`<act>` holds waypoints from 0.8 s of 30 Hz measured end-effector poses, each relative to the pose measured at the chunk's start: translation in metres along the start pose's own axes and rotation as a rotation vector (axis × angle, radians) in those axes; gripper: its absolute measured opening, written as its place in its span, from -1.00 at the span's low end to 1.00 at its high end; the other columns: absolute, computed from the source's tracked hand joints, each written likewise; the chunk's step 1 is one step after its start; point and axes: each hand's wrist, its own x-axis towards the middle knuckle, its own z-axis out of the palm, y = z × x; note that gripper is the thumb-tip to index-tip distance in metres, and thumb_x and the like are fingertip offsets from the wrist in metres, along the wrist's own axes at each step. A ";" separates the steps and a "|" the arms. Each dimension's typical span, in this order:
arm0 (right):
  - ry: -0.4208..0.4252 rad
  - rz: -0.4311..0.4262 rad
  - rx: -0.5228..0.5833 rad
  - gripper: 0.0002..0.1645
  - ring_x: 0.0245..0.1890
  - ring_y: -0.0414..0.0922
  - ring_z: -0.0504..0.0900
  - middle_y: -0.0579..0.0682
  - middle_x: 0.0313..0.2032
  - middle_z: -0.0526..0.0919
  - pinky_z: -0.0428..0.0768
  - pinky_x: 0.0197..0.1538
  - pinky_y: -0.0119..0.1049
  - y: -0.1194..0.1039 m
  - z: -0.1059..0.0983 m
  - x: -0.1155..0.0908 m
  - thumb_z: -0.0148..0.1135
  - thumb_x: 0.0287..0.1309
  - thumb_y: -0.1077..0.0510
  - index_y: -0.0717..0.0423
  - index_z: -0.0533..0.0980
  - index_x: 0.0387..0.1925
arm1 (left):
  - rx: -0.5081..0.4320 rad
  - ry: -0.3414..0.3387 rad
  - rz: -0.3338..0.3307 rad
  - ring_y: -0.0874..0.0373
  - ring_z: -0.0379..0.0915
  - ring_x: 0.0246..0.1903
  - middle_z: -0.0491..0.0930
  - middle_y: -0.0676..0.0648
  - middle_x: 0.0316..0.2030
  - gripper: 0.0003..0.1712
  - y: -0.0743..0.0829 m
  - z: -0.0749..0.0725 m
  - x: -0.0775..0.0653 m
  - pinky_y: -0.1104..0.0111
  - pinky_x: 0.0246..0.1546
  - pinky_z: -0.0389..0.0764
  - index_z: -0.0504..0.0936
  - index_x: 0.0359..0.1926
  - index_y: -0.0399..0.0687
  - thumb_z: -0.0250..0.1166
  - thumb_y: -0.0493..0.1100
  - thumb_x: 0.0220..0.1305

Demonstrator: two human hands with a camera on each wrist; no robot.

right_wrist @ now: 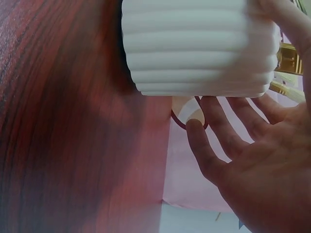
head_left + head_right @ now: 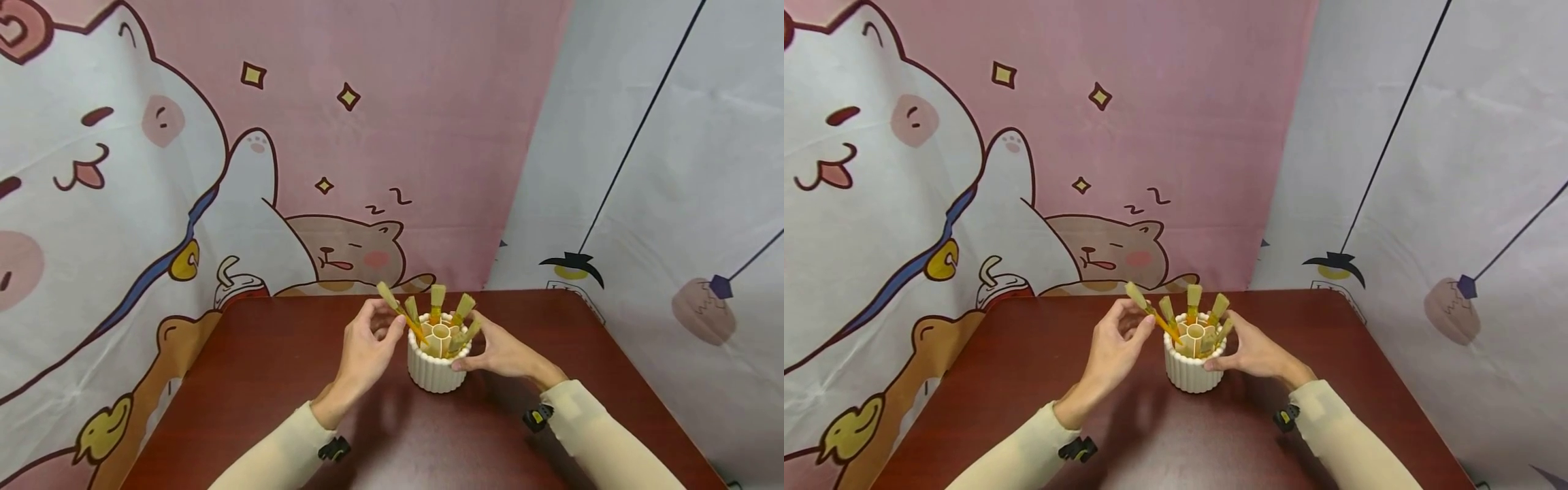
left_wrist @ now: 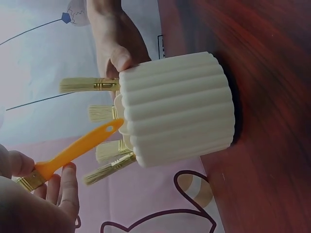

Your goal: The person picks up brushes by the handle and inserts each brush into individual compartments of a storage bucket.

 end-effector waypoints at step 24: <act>0.119 -0.054 -0.096 0.53 0.64 0.21 0.55 0.14 0.62 0.51 0.50 0.64 0.44 -0.013 0.013 -0.006 0.86 0.07 -0.38 0.02 0.15 0.80 | 0.054 -0.060 0.036 -0.07 0.90 0.08 0.85 -0.22 0.11 -0.72 -0.018 0.015 -0.003 0.28 0.11 0.90 0.70 0.23 -0.17 0.50 -0.27 0.62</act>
